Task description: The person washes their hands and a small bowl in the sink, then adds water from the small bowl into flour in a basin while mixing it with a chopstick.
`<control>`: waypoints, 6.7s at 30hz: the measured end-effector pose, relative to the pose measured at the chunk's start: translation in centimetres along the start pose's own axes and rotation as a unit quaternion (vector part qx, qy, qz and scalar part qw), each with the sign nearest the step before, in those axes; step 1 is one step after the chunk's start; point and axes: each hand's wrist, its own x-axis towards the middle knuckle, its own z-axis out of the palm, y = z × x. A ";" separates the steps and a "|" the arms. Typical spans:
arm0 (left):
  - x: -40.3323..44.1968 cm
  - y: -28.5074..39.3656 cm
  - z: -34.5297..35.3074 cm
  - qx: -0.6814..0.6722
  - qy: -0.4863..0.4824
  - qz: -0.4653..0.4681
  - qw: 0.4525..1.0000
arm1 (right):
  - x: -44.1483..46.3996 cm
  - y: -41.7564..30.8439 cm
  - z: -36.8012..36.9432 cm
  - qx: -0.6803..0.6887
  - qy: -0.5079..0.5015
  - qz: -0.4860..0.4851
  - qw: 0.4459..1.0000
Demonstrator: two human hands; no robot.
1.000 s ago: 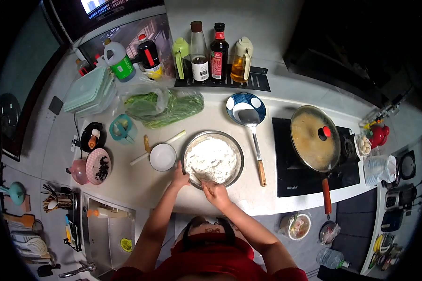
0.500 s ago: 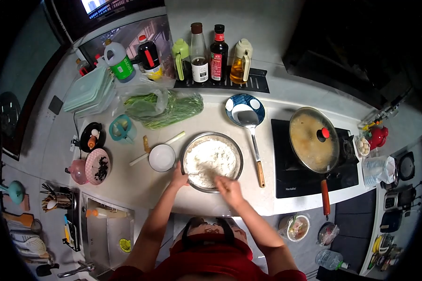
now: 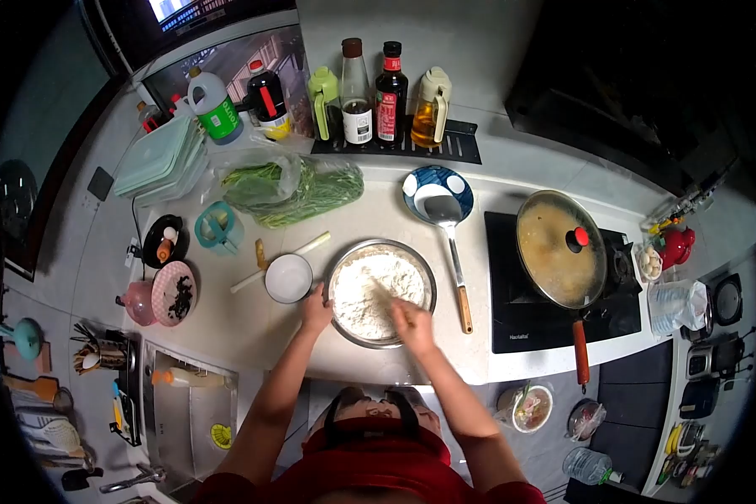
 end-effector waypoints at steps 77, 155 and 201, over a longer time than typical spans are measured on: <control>-0.8 -2.3 1.4 -0.196 0.028 -0.081 0.977 | -1.2 1.1 -4.5 0.119 0.092 0.145 0.978; 0.0 -5.2 -4.0 -0.674 0.079 -0.241 0.694 | -3.1 -2.5 -4.3 -0.031 -0.233 -0.147 0.961; -1.9 -0.6 -0.2 -0.241 -0.092 -0.159 0.953 | 0.1 2.3 -0.5 -0.080 -0.125 -0.148 0.978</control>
